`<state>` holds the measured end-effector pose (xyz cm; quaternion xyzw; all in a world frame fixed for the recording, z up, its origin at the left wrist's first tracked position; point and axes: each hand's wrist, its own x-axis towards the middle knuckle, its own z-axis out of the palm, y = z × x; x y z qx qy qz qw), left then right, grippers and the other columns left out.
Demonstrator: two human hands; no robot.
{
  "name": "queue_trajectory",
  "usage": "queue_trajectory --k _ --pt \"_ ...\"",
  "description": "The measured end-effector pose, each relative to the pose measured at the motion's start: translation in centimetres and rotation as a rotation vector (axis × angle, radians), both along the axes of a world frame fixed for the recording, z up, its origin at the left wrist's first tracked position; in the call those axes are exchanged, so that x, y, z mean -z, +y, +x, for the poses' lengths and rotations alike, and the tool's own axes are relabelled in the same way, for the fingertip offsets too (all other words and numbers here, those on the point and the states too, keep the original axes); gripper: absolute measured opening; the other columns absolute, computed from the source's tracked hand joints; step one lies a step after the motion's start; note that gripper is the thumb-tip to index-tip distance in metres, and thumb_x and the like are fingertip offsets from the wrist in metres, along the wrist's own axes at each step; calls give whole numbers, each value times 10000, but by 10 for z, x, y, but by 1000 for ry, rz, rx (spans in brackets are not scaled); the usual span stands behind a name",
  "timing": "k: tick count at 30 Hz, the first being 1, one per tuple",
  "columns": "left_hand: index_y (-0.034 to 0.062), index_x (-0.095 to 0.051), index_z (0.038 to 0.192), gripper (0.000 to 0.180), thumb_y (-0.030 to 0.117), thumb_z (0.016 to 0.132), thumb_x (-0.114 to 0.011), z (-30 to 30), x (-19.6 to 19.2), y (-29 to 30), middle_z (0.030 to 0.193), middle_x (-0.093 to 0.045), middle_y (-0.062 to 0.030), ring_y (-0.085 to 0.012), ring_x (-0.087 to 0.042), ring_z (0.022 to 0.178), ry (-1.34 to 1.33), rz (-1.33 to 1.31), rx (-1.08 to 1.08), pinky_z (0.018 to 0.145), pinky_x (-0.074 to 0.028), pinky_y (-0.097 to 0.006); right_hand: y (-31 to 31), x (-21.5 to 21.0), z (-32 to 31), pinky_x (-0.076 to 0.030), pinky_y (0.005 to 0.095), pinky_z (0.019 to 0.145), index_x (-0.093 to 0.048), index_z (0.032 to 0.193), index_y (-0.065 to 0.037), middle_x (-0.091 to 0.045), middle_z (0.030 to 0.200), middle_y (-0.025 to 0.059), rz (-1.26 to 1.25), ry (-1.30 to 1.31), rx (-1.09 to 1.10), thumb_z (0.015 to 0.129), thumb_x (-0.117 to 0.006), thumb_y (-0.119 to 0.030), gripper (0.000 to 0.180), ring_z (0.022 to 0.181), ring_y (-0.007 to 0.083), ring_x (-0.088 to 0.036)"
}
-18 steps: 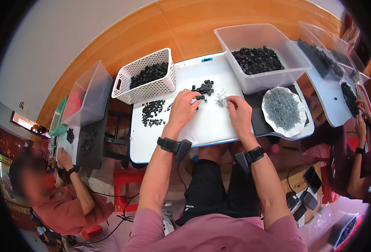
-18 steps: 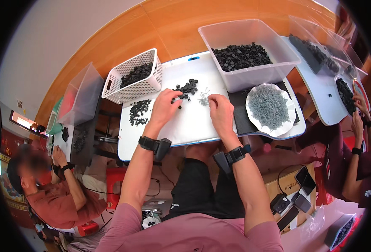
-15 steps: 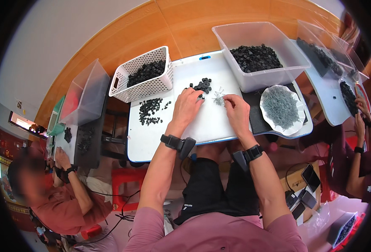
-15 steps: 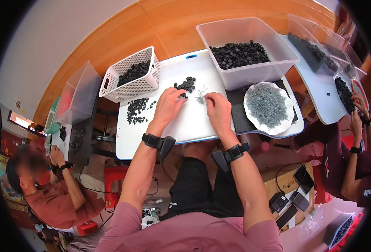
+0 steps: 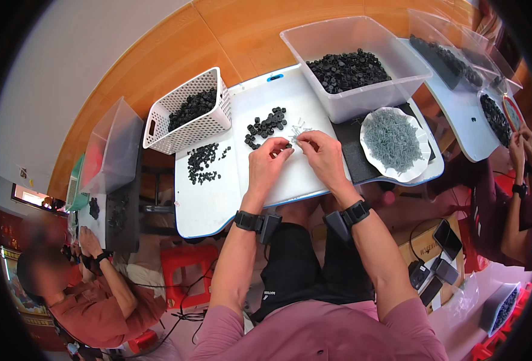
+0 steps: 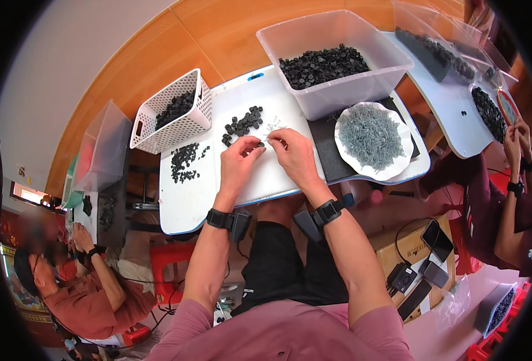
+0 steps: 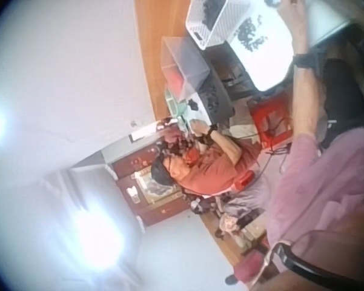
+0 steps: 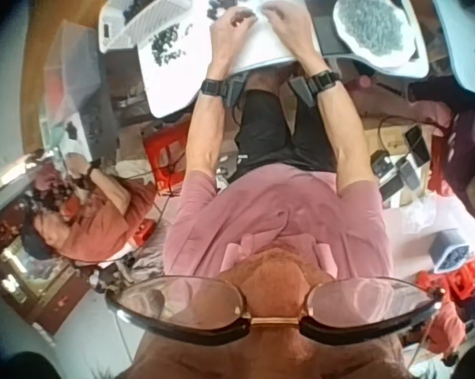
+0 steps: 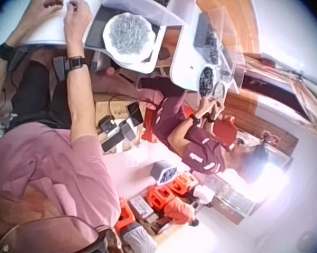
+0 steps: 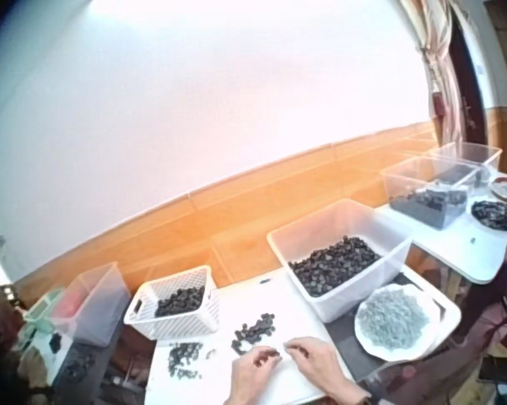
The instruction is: The person assembles components by inserting pins into black plastic pieces by hand.
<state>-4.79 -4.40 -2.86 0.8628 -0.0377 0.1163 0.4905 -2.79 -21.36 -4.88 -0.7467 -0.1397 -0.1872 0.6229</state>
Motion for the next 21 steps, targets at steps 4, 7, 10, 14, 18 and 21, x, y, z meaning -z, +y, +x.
queue_trajectory --k 4,7,10,14,18,21 --pt "-2 -730 1112 243 86 899 -805 -10 12 -6 956 -790 -92 -118 -706 801 15 -71 -40 728 -559 -263 2 0 -1 -562 355 685 -744 974 -6 -741 875 148 -53 -16 -61 879 -721 -44 105 748 266 -719" --pt "-8 -732 1111 245 83 896 -807 -10 13 -6 945 -787 -85 -116 -700 795 -20 -69 -74 731 -562 -267 1 -2 -3 -569 363 685 -742 962 -11 -741 863 146 -86 27 -95 857 -718 -48 114 750 273 -726" --pt "-5 -740 1103 234 82 897 -806 -11 17 -4 931 -785 -88 -118 -693 775 -76 -77 -75 724 -563 -279 2 0 -3 -572 373 688 -740 952 -19 -741 861 144 -145 11 -95 845 -713 -52 116 753 282 -730" --pt "9 -750 1093 227 69 881 -804 -12 20 -4 938 -771 -99 -166 -711 773 -192 42 -57 726 -572 -295 3 3 -2 -576 380 694 -737 942 -25 -737 855 143 -189 -22 -82 843 -711 -56 107 761 291 -733" --pt "21 -747 1070 216 48 861 -798 -14 20 -7 952 -734 -114 -234 -723 798 -306 188 -52 720 -582 -325 3 5 -3 -577 388 708 -726 937 -28 -728 858 140 -215 -21 -82 840 -708 -55 102 778 301 -729" --pt "22 -740 1060 208 36 859 -791 -13 22 -5 953 -719 -123 -253 -720 807 -370 247 -39 717 -584 -340 5 5 -4 -576 389 712 -720 936 -30 -724 867 138 -247 -48 -84 838 -708 -55 102 785 306 -725"
